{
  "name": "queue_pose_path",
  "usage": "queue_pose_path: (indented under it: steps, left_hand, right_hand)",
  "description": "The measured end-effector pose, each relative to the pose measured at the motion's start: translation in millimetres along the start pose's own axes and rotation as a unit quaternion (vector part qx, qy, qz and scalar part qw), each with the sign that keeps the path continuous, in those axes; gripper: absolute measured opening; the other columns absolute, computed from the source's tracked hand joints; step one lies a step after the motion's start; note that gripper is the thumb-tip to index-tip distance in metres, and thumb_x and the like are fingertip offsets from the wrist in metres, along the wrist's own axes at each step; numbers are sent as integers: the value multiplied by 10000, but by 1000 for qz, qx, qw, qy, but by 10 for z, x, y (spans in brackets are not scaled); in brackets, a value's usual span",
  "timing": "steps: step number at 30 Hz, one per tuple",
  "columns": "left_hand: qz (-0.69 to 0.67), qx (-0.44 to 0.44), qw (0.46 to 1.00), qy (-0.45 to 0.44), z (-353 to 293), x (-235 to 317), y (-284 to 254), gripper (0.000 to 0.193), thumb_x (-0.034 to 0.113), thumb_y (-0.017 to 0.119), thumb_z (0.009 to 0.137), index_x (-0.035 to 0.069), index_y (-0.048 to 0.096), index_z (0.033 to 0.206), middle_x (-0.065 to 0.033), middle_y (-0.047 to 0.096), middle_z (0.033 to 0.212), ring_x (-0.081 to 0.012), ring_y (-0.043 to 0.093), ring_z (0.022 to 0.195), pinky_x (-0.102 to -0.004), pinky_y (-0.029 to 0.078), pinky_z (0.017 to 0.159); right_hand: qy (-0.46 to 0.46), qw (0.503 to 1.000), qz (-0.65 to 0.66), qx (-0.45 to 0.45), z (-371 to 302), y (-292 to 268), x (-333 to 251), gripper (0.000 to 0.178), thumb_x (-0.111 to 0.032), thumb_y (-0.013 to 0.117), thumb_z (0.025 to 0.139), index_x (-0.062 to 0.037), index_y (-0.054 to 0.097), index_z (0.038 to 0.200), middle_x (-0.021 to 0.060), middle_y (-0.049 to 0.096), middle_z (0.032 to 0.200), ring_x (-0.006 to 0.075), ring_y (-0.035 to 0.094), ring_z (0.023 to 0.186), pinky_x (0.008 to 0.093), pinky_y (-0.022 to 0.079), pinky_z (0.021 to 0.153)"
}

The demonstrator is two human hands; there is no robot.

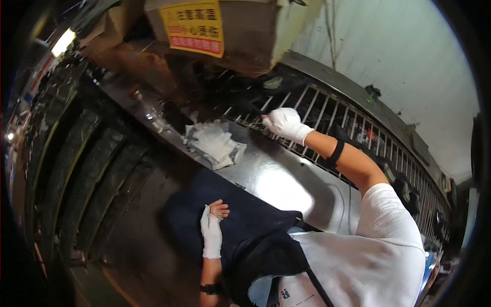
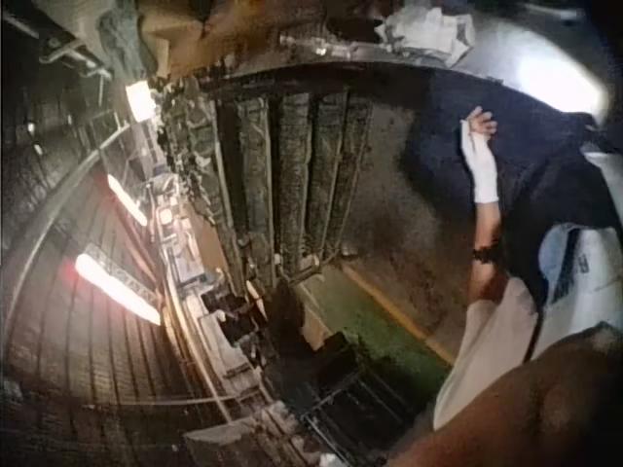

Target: The recorder is seen assembling shoes by attaching soles to the upper parts and placing them on a conveyor belt in a factory setting.

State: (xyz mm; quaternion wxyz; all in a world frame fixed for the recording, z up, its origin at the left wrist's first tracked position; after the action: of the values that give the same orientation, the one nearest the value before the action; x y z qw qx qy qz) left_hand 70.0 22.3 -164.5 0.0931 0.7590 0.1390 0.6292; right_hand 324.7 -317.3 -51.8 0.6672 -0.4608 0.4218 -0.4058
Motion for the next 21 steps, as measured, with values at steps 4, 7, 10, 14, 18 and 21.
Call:
queue_pose_path:
  steps: [4,7,10,14,18,21]
  left_hand:
    - [1,-71,997,12,19,524,565,560,315,599,1103,-29,446,1517,-188,647,1348,-261,663,1205,-376,526,1044]
    - [-2,-112,994,9,73,682,877,635,288,625,1088,28,354,1600,-202,596,1438,-293,624,1295,-412,487,1121]
    - [-123,-112,981,-105,123,794,1073,574,260,601,1092,-10,393,1554,-238,634,1375,-338,672,1220,-474,564,1057]
    - [-168,-18,978,-119,-100,708,753,478,293,602,1088,-85,541,1375,-276,699,1224,-380,740,1063,-493,614,959]
    - [-170,198,951,-167,-369,357,463,406,285,671,1063,-29,614,1313,-127,713,1178,-245,698,1087,-394,582,958]
    - [-170,166,957,-164,-317,5,192,376,282,720,1037,12,645,1288,-42,698,1139,-161,654,1048,-331,550,908]
  right_hand:
    - [-4,978,203,-44,-143,-853,-770,593,-583,504,1025,-81,803,919,242,713,799,452,725,848,508,578,796]
    - [94,877,423,-209,-151,-1082,-1094,690,-601,500,1058,4,759,848,121,702,621,201,739,617,353,600,636]
    - [153,753,576,-279,-113,-723,-937,595,-544,552,1060,8,739,944,97,721,670,185,736,632,327,598,629]
    - [139,744,602,-256,97,-155,-442,585,-528,641,1031,-12,641,1309,152,759,1069,194,760,876,305,596,752]
    - [319,687,636,-150,508,590,790,839,-591,781,903,-12,551,1465,281,647,1264,354,704,1055,465,593,859]
    - [450,615,647,-22,917,888,1699,907,-557,838,857,-25,501,1510,391,550,1347,496,639,1143,585,539,970]
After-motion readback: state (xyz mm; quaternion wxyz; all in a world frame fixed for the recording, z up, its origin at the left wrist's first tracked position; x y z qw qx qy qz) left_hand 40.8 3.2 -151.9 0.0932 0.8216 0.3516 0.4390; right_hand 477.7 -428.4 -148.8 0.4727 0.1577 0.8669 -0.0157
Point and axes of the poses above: each hand's wrist, its own z-axis towards the middle knuckle, its own y-axis out of the palm, x = y × z, the point moved 1 cm from there along z, towards the middle knuckle
